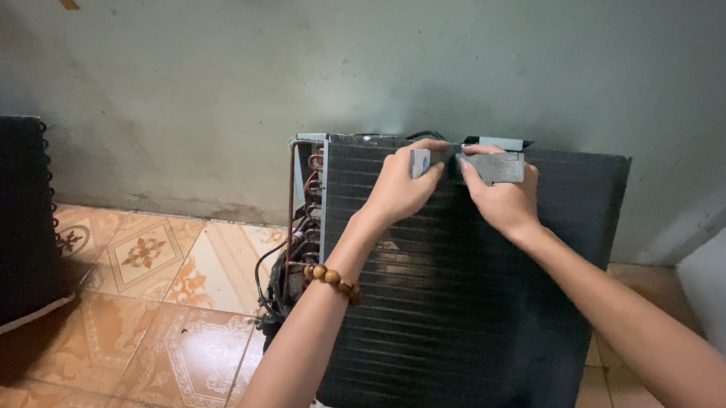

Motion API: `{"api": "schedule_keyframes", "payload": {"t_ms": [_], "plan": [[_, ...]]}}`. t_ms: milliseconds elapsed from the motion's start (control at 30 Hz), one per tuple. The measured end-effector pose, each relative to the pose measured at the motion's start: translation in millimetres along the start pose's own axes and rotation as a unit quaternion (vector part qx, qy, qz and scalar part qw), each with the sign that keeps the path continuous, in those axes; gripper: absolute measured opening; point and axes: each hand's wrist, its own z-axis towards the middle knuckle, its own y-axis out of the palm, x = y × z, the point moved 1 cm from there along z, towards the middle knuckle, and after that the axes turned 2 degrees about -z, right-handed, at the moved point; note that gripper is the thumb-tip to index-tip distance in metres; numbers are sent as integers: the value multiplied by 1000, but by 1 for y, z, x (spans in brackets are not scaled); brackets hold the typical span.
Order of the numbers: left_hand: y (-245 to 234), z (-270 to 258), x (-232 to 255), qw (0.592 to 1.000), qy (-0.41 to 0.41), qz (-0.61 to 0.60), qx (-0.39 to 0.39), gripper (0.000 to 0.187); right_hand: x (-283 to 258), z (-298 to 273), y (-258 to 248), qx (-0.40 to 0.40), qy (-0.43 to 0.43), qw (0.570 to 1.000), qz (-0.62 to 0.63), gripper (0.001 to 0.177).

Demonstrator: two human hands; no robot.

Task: Straightening the bent aluminum fins of an air conditioner condenser using two small metal plates.

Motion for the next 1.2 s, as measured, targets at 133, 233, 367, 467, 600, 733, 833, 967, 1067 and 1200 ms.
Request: {"api": "schedule_keyframes", "payload": {"t_ms": [133,233,367,467,600,733,833,967,1067,1200], "plan": [[1,1,-2,1000,-3,13,4,39,-1,-1,0,2,2,1000,7,17],[3,1,-1,1000,-2,15,3,40,7,-3,5,23,-8,1000,-1,17],[4,1,-4,999,0,38,3,41,3,-7,7,41,3,999,-15,17],[3,-1,1,999,-2,46,1,41,-3,-9,3,39,9,999,-7,17],[4,1,4,997,-27,68,8,41,-5,-9,2,43,0,999,-23,18],[13,0,7,992,-50,113,-1,40,-7,-10,0,47,-6,999,-16,17],[18,2,0,992,-59,113,21,40,-4,-10,3,45,7,999,-12,17],[23,-2,12,989,-70,127,12,42,0,-10,7,60,4,997,-40,16],[24,-8,24,989,-73,132,11,42,5,-11,9,77,-12,996,-47,13],[26,-12,31,989,-65,131,17,41,-1,-11,10,96,-3,994,-50,6]]}}
